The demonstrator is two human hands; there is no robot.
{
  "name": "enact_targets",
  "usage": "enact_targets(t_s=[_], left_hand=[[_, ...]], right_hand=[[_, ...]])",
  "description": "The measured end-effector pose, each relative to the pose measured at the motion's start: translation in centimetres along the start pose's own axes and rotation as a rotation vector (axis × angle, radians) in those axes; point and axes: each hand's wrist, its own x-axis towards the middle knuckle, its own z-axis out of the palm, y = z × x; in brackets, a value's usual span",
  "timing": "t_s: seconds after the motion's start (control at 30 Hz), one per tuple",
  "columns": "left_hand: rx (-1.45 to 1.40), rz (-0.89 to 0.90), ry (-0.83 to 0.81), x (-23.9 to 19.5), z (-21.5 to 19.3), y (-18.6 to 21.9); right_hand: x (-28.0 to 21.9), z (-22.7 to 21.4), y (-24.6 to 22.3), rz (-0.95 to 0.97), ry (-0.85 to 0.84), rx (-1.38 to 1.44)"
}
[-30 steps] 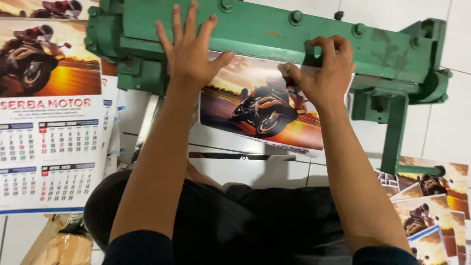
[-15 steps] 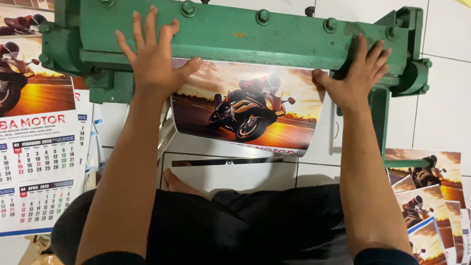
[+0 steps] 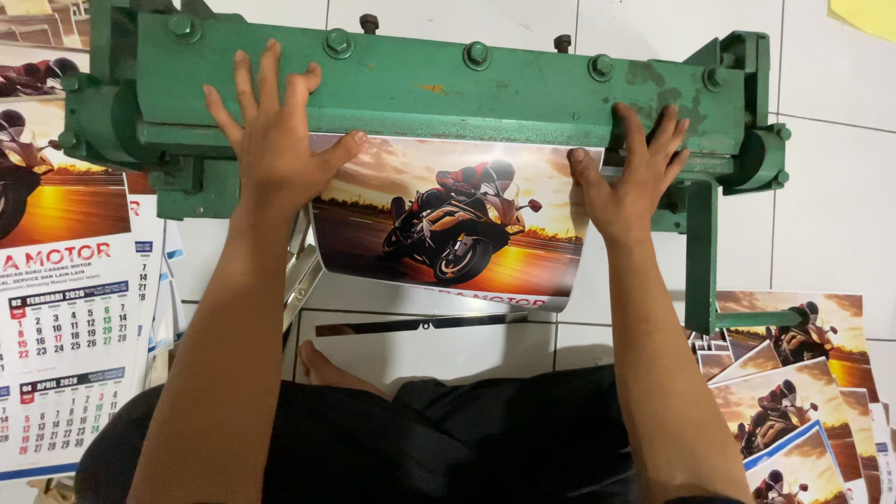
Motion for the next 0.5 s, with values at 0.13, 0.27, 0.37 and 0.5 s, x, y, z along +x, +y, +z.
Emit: enact_targets(t_s=[0.13, 0.27, 0.37, 0.5], left_hand=[[0.0, 0.011, -0.002, -0.2, 0.0, -0.3], [0.022, 0.01, 0.005, -0.2, 0.1, 0.0], [0.03, -0.007, -0.011, 0.2, -0.3, 0.2], [0.051, -0.004, 0.005, -0.1, 0.2, 0.0]], right_hand=[[0.4, 0.7, 0.6, 0.065, -0.006, -0.023], [0.3, 0.5, 0.2, 0.077, 0.006, -0.035], [0.7, 0.7, 0.3, 0.075, 0.008, -0.033], [0.6, 0.1, -0.3, 0.052, -0.004, -0.046]])
